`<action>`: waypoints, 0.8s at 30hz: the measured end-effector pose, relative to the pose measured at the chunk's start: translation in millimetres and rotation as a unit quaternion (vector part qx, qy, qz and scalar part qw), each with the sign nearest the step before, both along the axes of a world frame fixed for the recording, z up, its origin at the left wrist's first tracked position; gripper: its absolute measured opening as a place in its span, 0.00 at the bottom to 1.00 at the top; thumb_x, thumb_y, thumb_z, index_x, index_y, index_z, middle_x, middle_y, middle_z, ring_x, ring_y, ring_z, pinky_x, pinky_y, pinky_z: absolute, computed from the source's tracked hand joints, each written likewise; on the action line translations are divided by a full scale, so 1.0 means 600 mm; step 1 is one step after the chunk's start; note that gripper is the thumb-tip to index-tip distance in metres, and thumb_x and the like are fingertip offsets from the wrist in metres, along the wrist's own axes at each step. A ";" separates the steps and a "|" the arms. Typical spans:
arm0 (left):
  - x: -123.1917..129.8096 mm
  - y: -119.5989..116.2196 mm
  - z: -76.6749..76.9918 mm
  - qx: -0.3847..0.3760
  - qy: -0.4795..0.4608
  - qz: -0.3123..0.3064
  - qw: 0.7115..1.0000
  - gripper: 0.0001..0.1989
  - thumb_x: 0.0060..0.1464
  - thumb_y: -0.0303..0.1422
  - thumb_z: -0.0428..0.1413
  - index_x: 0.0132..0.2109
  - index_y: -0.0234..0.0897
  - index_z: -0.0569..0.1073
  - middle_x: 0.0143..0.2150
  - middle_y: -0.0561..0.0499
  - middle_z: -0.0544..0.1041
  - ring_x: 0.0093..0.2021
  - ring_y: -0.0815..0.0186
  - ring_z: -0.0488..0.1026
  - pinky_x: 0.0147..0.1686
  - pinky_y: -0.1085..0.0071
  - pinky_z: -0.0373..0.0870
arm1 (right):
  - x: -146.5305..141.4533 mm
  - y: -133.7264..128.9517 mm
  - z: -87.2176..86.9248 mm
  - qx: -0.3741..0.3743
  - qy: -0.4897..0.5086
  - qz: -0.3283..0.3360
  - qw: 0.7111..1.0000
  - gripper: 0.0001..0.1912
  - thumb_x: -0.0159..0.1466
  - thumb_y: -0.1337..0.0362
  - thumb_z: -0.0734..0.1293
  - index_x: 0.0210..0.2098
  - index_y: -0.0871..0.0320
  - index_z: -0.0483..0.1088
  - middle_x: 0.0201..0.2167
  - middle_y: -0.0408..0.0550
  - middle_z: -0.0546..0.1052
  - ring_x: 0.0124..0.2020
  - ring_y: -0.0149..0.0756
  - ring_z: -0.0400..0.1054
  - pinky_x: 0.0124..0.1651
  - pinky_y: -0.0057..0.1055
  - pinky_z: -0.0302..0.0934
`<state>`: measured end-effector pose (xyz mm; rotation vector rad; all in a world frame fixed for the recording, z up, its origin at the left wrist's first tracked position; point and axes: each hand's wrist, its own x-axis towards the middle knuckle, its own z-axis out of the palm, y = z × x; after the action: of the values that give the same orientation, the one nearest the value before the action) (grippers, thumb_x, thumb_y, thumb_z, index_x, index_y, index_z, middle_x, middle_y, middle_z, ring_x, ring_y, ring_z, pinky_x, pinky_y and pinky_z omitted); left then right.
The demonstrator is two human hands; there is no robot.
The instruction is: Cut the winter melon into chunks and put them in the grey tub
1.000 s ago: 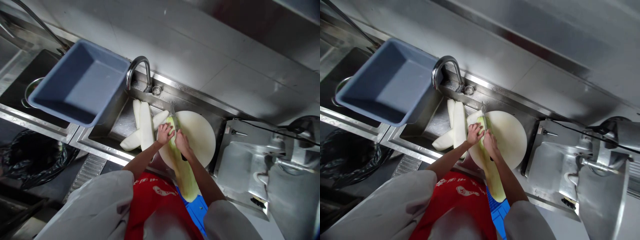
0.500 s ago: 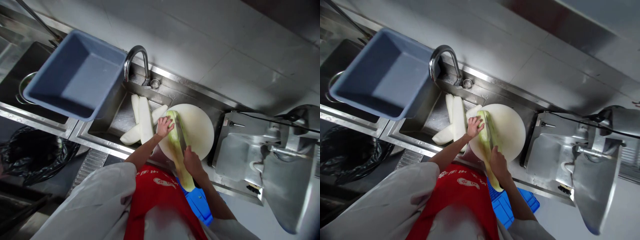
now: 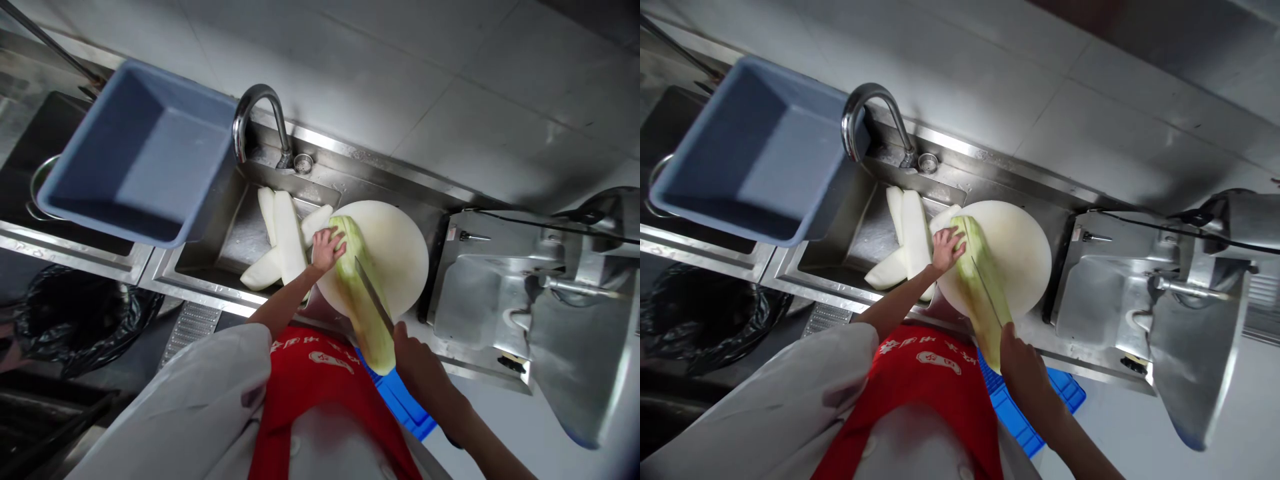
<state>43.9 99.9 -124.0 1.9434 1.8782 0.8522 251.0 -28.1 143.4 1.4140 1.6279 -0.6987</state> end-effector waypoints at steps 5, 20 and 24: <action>-0.009 0.012 0.017 -0.018 -0.011 -0.057 0.998 0.17 0.67 0.40 0.52 0.59 0.49 0.77 0.66 0.46 0.70 0.66 0.49 0.59 0.64 0.48 0.55 | 0.048 -0.054 -0.026 0.052 0.039 0.035 0.997 0.24 0.66 0.80 0.56 0.62 0.68 0.60 0.31 0.54 0.78 0.35 0.42 0.77 0.32 0.30 0.57; -0.038 0.142 0.033 -0.193 -0.137 0.004 0.972 0.16 0.50 0.33 0.65 0.46 0.41 0.73 0.46 0.43 0.69 0.52 0.47 0.66 0.55 0.47 0.65 | 0.088 -0.124 -0.083 0.143 0.070 0.000 0.987 0.12 0.68 0.79 0.56 0.43 0.58 0.63 0.24 0.48 0.79 0.27 0.43 0.78 0.23 0.33 0.42; -0.039 0.127 0.027 -0.142 -0.133 -0.015 0.981 0.16 0.51 0.23 0.58 0.48 0.39 0.72 0.48 0.44 0.70 0.56 0.51 0.67 0.60 0.50 0.63 | 0.074 -0.127 -0.082 0.152 0.087 -0.010 0.984 0.08 0.72 0.75 0.56 0.42 0.58 0.62 0.25 0.48 0.79 0.27 0.42 0.78 0.23 0.33 0.40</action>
<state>20.8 175.9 -107.9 1.5964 1.7038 0.7453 295.6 -104.2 94.3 1.6230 1.9234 -0.6172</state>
